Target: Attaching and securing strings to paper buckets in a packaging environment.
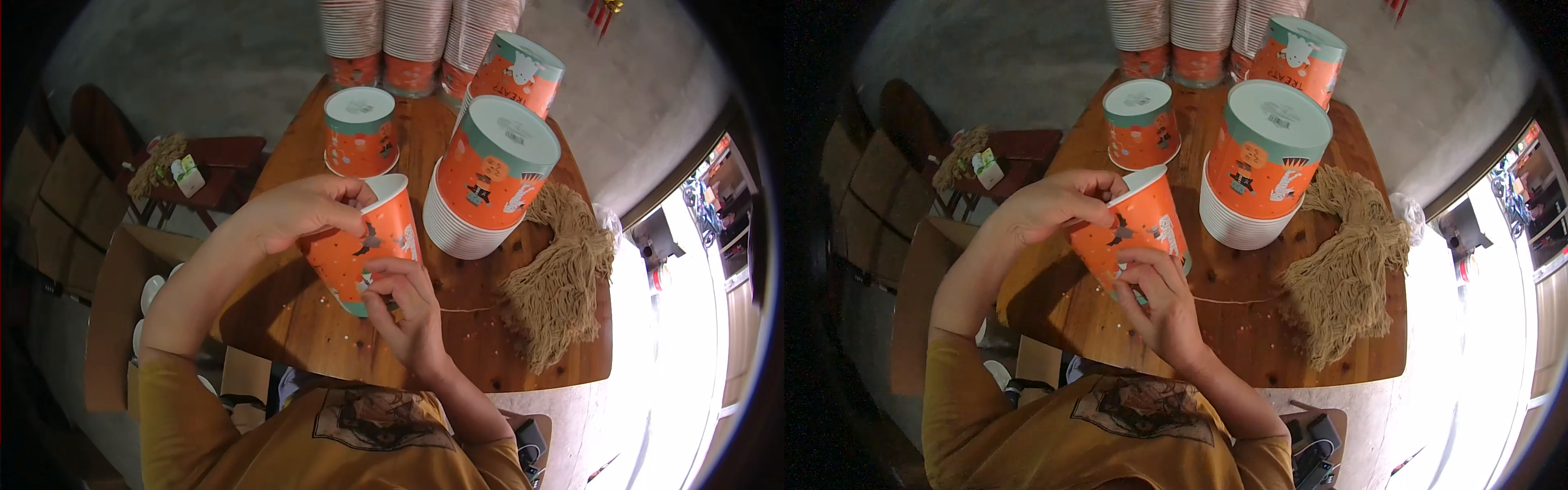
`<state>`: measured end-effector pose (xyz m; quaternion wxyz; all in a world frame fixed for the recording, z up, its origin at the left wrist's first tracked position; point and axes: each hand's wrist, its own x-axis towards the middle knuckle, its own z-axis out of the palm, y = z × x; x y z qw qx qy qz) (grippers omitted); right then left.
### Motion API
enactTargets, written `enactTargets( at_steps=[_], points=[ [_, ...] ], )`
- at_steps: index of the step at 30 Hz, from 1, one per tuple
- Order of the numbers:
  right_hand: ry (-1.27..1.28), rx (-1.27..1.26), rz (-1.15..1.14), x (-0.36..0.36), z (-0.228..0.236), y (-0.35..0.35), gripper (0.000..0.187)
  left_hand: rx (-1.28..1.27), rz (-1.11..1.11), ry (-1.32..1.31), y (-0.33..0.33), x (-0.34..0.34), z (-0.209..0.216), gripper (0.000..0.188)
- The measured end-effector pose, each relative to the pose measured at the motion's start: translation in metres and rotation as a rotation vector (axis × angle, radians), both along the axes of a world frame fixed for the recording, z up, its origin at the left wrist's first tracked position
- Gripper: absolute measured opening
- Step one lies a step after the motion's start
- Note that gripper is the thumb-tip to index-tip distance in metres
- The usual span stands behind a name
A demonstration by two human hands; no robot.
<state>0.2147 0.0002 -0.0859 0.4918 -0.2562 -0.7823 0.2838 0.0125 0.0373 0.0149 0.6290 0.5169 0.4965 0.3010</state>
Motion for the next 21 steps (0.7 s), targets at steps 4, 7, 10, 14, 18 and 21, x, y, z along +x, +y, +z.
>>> enactTargets(
  at_steps=[4,7,10,14,18,21],
  points=[
    [0.029,-0.042,0.058,0.002,-0.01,0.002,0.015,-0.036,-0.083,0.065,0.003,0.0,-0.007,0.017],
    [0.094,0.019,0.024,0.004,-0.007,0.006,0.015,-0.007,-0.121,0.069,0.003,0.004,-0.012,0.018],
    [0.091,0.138,-0.076,0.008,0.004,0.011,0.016,0.019,-0.119,0.019,0.002,0.008,-0.016,0.019],
    [-0.024,0.262,-0.115,0.014,0.009,0.021,0.021,0.021,-0.13,-0.001,0.002,0.009,-0.018,0.019],
    [-0.01,0.299,-0.061,0.017,0.009,0.024,0.023,0.025,-0.142,0.015,0.0,0.012,-0.015,0.019],
    [0.05,0.163,-0.144,0.017,0.0,0.02,0.019,0.042,-0.162,0.046,-0.001,0.012,-0.018,0.021]
  ],
)
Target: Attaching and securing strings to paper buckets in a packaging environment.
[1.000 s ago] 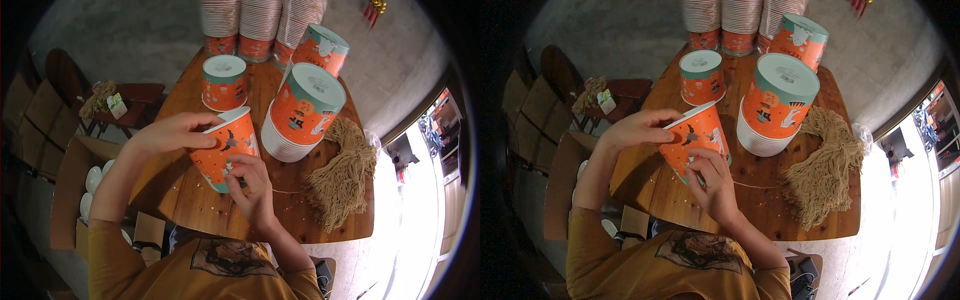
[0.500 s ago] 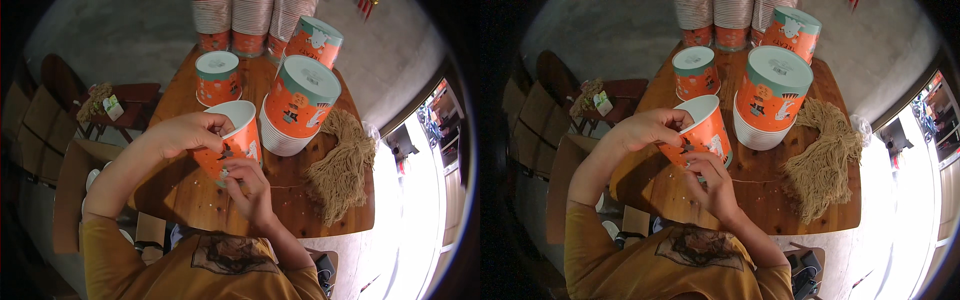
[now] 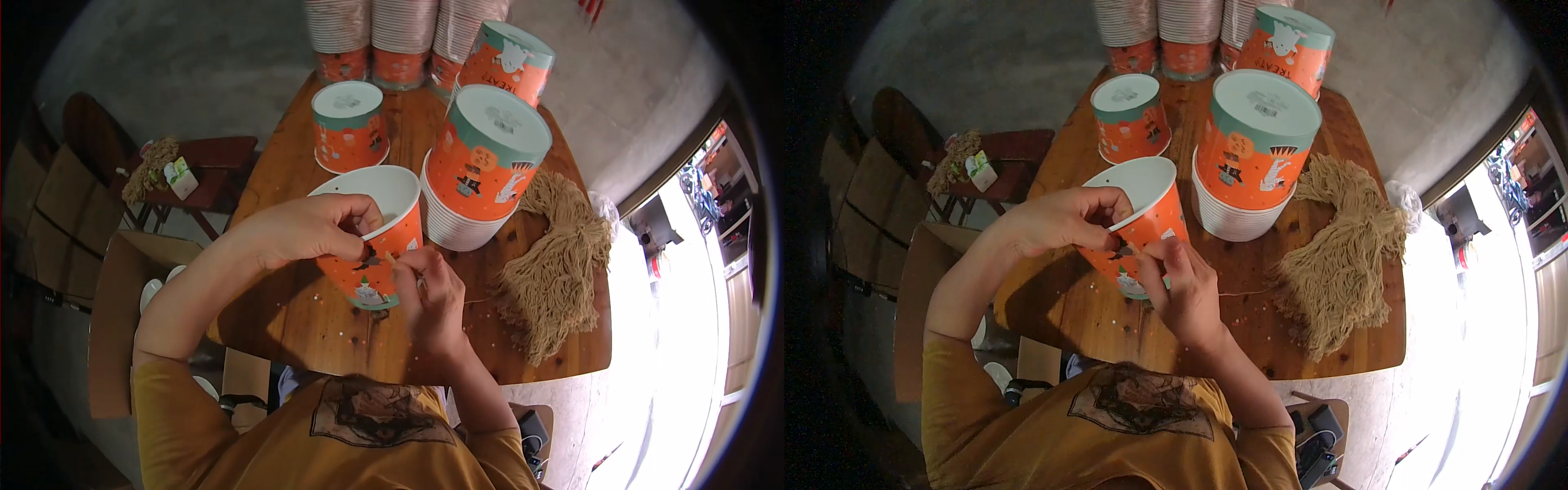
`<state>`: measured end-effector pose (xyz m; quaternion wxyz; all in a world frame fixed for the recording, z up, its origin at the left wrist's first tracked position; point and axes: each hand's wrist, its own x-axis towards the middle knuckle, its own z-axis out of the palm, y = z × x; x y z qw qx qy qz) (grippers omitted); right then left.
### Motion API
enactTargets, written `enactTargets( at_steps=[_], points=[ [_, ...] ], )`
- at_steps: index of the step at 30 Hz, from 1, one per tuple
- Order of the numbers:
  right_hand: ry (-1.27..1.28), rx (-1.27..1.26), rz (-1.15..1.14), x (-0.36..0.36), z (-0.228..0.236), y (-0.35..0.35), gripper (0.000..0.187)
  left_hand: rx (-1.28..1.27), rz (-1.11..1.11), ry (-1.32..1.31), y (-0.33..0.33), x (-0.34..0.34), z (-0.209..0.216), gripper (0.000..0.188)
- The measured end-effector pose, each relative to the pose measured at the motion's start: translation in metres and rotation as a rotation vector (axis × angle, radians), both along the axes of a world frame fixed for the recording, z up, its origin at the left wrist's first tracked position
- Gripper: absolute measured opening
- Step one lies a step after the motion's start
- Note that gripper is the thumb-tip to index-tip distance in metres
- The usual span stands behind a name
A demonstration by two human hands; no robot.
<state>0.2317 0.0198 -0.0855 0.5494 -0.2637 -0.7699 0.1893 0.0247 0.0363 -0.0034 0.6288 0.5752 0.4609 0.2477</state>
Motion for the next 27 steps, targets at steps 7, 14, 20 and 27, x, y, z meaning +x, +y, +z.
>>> enactTargets(
  at_steps=[7,14,20,27],
  points=[
    [0.045,-0.387,-0.014,0.001,0.008,-0.007,0.009,0.217,0.06,0.007,-0.018,0.021,0.002,0.027],
    [0.185,-0.567,0.062,0.001,0.011,-0.005,0.009,0.757,-0.033,0.245,-0.023,0.025,0.002,0.021],
    [0.255,-0.626,0.132,0.0,0.013,-0.006,0.008,0.898,-0.002,0.316,-0.021,0.021,-0.007,0.014],
    [0.304,-0.733,0.176,-0.001,0.014,-0.006,0.009,1.136,0.032,0.365,-0.022,0.025,-0.017,0.011]
  ],
)
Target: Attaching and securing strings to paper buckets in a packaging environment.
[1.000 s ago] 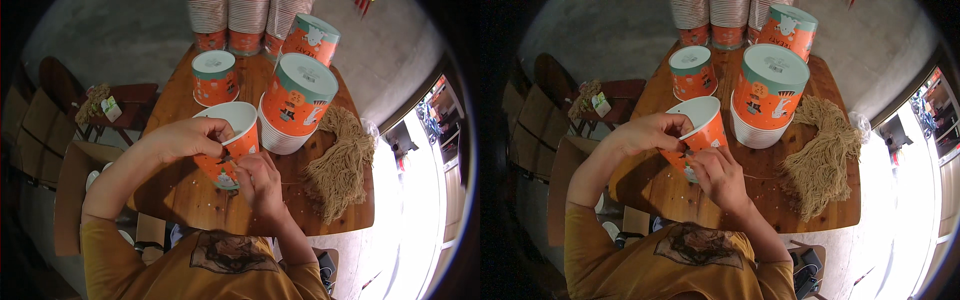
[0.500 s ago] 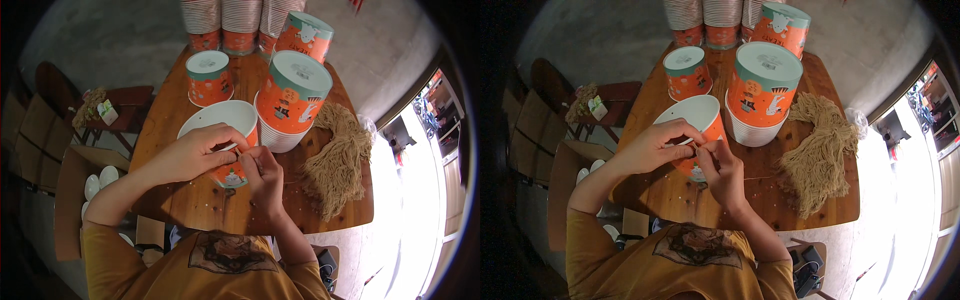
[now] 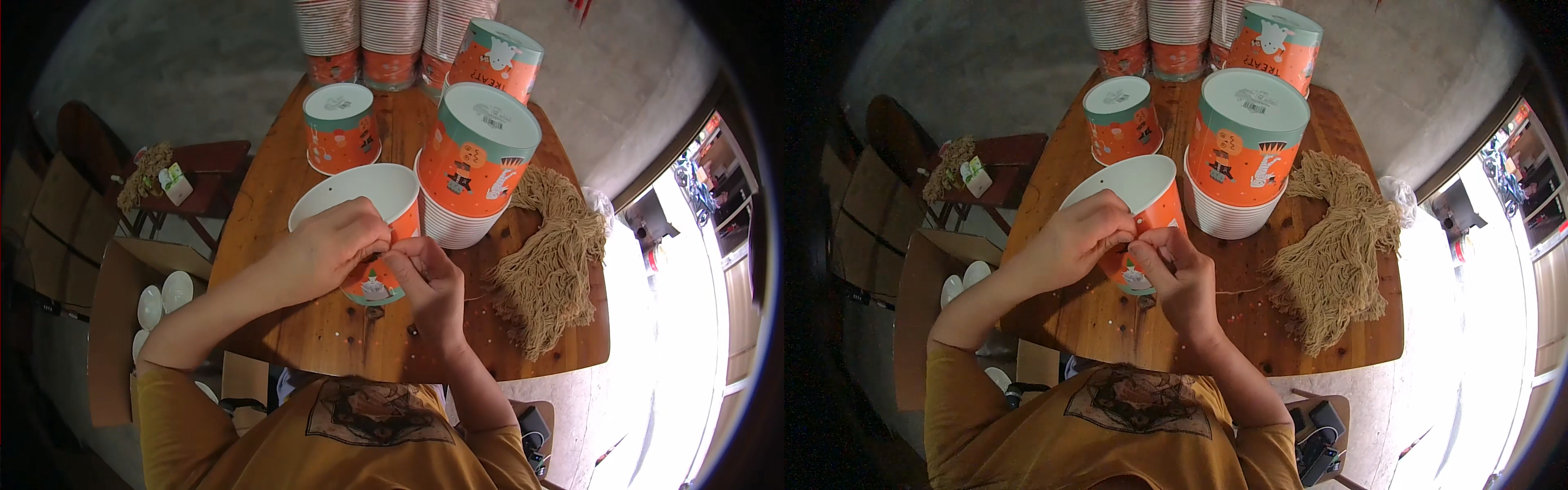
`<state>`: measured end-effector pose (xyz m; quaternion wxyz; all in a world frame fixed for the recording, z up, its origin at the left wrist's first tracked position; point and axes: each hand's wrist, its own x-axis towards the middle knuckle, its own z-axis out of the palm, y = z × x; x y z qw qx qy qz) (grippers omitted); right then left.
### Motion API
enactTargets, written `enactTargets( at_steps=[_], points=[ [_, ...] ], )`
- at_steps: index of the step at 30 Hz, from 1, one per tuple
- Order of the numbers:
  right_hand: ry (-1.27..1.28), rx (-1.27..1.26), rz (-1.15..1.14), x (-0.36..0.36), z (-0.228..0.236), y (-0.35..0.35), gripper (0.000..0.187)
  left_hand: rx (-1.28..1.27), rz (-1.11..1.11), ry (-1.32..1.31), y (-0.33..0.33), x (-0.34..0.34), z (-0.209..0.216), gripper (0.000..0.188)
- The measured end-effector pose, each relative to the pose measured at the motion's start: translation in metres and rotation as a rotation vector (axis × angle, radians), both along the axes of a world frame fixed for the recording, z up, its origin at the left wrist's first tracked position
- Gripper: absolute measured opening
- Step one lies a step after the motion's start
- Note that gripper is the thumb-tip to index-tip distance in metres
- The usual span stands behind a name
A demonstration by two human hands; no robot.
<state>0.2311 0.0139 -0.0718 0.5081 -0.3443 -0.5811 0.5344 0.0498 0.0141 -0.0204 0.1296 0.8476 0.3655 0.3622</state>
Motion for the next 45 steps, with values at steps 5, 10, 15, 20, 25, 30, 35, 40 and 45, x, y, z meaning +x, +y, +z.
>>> enactTargets(
  at_steps=[5,10,15,20,25,30,35,40,45],
  points=[
    [-0.062,0.048,-0.037,0.0,0.006,-0.003,0.008,0.143,0.015,0.114,0.0,0.002,-0.002,0.019],
    [-0.061,0.048,-0.016,0.002,0.004,-0.002,0.008,0.068,0.025,0.138,-0.005,0.002,0.002,0.015],
    [0.101,-0.146,0.101,0.005,0.006,-0.001,0.008,-0.009,-0.008,0.111,-0.006,0.001,0.002,0.019],
    [0.116,-0.171,0.117,0.004,0.004,0.002,0.007,-0.021,-0.004,0.11,-0.007,0.001,0.004,0.018],
    [0.136,-0.159,0.111,-0.001,-0.002,0.001,0.003,-0.054,-0.008,0.076,-0.009,0.004,0.006,0.019],
    [-0.042,0.177,-0.106,-0.003,-0.014,0.005,0.012,-0.297,0.077,-0.07,-0.011,0.004,0.001,0.018],
    [-0.002,0.18,-0.167,-0.006,-0.019,0.005,0.017,-0.354,0.083,-0.216,-0.01,0.007,0.002,0.023],
    [-0.048,0.194,-0.209,-0.006,-0.019,0.005,0.02,-0.385,0.068,-0.144,-0.009,0.006,0.006,0.028],
    [-0.105,0.219,-0.228,-0.007,-0.017,0.004,0.021,-0.43,0.08,-0.134,-0.008,0.004,0.003,0.026]
  ],
)
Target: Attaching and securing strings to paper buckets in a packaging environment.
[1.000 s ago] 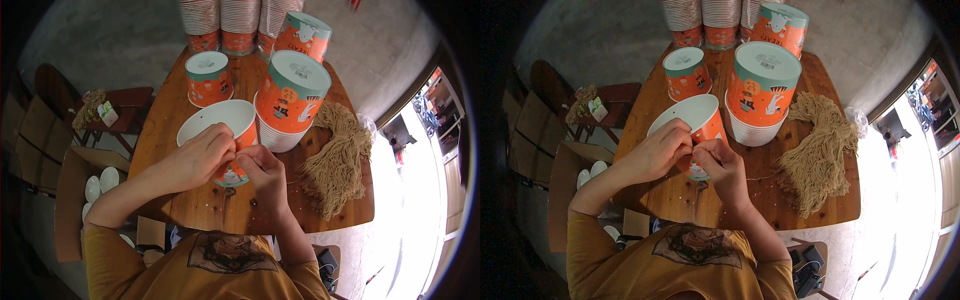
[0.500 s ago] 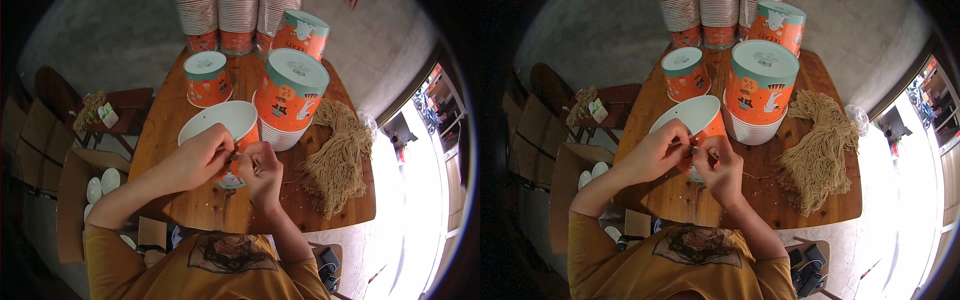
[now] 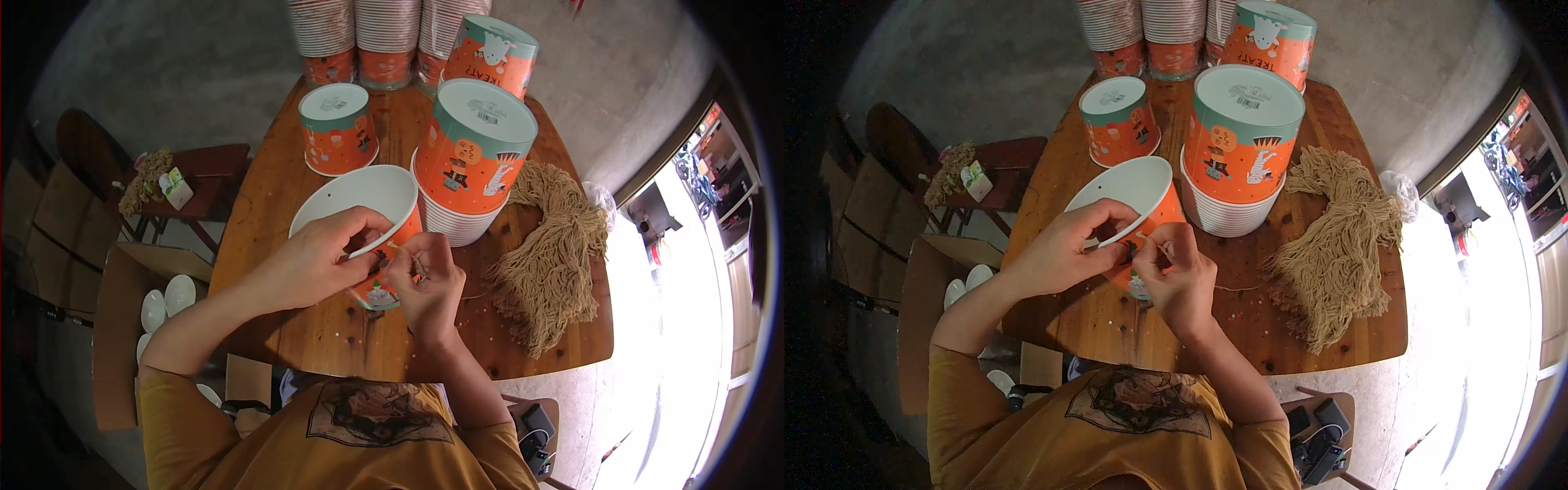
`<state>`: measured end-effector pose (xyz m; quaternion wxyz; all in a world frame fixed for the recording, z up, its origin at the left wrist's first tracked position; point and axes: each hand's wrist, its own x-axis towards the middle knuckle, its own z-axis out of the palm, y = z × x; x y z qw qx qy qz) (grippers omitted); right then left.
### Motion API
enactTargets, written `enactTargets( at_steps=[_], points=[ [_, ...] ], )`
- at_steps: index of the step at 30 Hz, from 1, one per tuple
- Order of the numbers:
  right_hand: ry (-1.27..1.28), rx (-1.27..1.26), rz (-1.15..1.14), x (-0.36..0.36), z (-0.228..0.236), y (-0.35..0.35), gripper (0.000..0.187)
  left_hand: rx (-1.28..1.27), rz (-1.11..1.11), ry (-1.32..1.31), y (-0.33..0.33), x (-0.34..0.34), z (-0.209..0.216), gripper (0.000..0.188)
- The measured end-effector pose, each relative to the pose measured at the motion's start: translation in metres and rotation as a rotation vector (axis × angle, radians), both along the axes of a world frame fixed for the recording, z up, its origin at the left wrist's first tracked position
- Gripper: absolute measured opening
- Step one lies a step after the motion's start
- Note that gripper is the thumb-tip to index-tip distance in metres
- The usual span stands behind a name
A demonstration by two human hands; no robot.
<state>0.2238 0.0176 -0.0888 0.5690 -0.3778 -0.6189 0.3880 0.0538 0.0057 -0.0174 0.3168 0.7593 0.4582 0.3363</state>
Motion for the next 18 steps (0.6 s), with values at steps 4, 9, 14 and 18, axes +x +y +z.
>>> enactTargets(
  at_steps=[4,9,14,18],
  points=[
    [-0.053,0.001,-0.024,0.0015,0.0007,0.0001,0.022,-0.116,0.0,0.041,-0.0009,0.0,0.0068,0.026],
    [-0.083,0.023,-0.051,0.0016,-0.001,-0.0001,0.023,-0.11,-0.02,0.031,-0.0008,0.0002,0.0049,0.026],
    [-0.127,0.065,-0.091,0.0024,-0.0005,-0.0006,0.023,-0.153,-0.024,0.041,-0.001,0.0022,0.0078,0.024],
    [-0.202,0.126,-0.125,0.0048,0.0022,-0.0018,0.022,-0.159,-0.057,-0.163,0.0023,0.0032,0.0027,0.015]
  ],
)
